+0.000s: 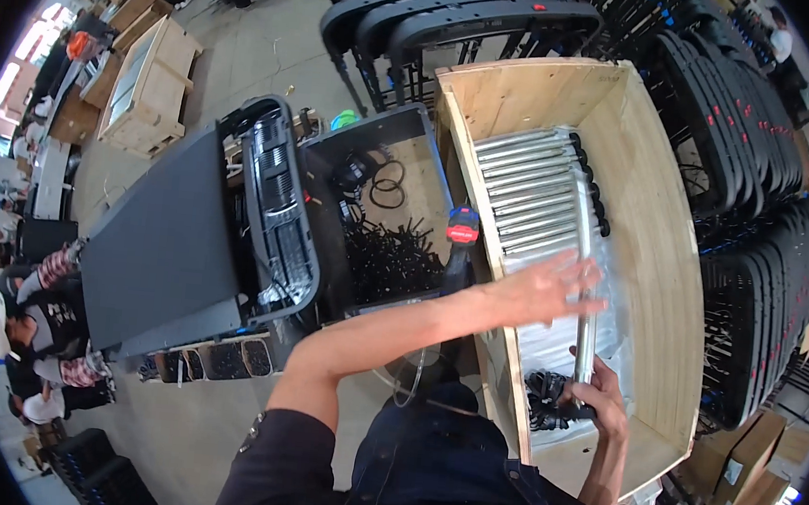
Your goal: Assembling the frame and covers of a treadmill using various power tools on an assembly line.
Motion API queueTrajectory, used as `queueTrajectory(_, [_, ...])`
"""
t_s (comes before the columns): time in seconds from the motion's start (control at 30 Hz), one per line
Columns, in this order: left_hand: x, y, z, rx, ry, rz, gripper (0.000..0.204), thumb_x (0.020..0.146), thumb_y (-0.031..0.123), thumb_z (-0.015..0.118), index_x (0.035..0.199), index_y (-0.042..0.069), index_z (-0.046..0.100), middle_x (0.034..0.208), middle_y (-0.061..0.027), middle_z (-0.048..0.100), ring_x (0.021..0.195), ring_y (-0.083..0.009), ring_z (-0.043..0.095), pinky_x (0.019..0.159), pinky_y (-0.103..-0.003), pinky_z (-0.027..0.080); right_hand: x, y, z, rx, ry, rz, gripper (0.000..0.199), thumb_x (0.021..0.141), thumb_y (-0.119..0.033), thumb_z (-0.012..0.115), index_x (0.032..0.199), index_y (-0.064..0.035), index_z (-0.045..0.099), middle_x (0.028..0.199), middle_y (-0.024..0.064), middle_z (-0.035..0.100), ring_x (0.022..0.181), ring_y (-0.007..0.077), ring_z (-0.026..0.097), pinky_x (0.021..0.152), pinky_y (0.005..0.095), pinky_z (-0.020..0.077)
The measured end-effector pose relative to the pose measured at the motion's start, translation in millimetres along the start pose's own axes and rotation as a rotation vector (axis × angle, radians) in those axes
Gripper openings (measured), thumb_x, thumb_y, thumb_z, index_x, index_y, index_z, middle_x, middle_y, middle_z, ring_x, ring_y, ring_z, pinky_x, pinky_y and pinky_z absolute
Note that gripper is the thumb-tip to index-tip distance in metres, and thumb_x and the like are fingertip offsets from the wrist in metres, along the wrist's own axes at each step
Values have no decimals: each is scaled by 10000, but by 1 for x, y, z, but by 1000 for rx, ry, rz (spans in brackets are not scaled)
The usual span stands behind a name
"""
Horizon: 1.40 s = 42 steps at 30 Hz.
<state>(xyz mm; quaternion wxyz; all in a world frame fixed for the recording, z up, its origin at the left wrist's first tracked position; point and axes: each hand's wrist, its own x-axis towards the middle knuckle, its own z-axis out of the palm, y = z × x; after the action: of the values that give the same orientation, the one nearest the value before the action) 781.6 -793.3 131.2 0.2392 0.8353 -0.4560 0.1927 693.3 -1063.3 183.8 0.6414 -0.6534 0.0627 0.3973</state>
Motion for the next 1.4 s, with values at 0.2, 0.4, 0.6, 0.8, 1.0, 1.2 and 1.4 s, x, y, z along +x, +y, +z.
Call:
queueTrajectory(0.2, [-37, 115, -148, -31, -222, 24, 684, 852, 422, 718, 1394, 89, 467, 961, -114, 580, 862, -294, 677, 762, -483, 578, -60, -71, 63, -1, -343, 14, 914, 620, -463, 826, 1216, 193, 603, 832, 154, 692, 699, 214, 676, 620, 298, 513])
queueTrajectory(0.4, [-127, 157, -262, -837, -244, -633, 582, 1024, 312, 538, 1486, 63, 288, 1039, -266, 644, 785, -453, 680, 723, -522, 559, 94, -73, 180, -68, -401, -194, 539, 980, -444, 640, 1253, 18, 586, 871, 100, 694, 706, 151, 658, 590, 246, 514])
queueTrajectory(0.6, [-225, 167, -246, -1371, 514, -1250, 418, 1007, 273, 557, 1275, -36, 473, 849, -117, 629, 583, -174, 585, 558, -305, 475, 369, 41, 302, -382, -208, -6, 439, 926, -337, 710, 1212, -16, 620, 944, 102, 704, 821, 187, 703, 696, 315, 584])
queueTrajectory(0.8, [-264, 182, -214, -1289, 1307, -1587, 495, 924, 353, 648, 1172, -63, 548, 843, -149, 610, 586, -227, 584, 526, -324, 468, 492, 103, 389, -889, 27, -314, 486, 835, -265, 774, 1198, 5, 597, 989, 229, 708, 943, 416, 690, 805, 466, 553])
queueTrajectory(1.0, [-275, 158, -193, -1333, 1379, -1599, 573, 954, 437, 649, 1207, -60, 518, 875, -162, 605, 560, -219, 577, 496, -329, 476, 503, 73, 358, -536, 205, -309, 318, 804, -233, 792, 969, 31, 724, 857, 214, 730, 778, 317, 723, 749, 424, 558])
queueTrajectory(1.2, [-259, 105, -187, -1384, 1191, -1542, 472, 1005, 355, 599, 1277, -19, 510, 870, -128, 605, 536, -162, 527, 498, -274, 454, 412, -23, 286, 230, 65, -198, 255, 925, -115, 728, 1117, 29, 641, 893, 90, 707, 781, 162, 713, 715, 269, 595])
queueTrajectory(1.4, [-252, 87, -177, -1353, 782, -1544, 485, 1034, 325, 554, 1407, 66, 383, 813, -49, 560, 536, -112, 516, 473, -248, 425, 262, -81, 284, 97, -330, -222, 232, 958, -109, 700, 1147, 5, 628, 927, 70, 685, 831, 146, 677, 771, 272, 560])
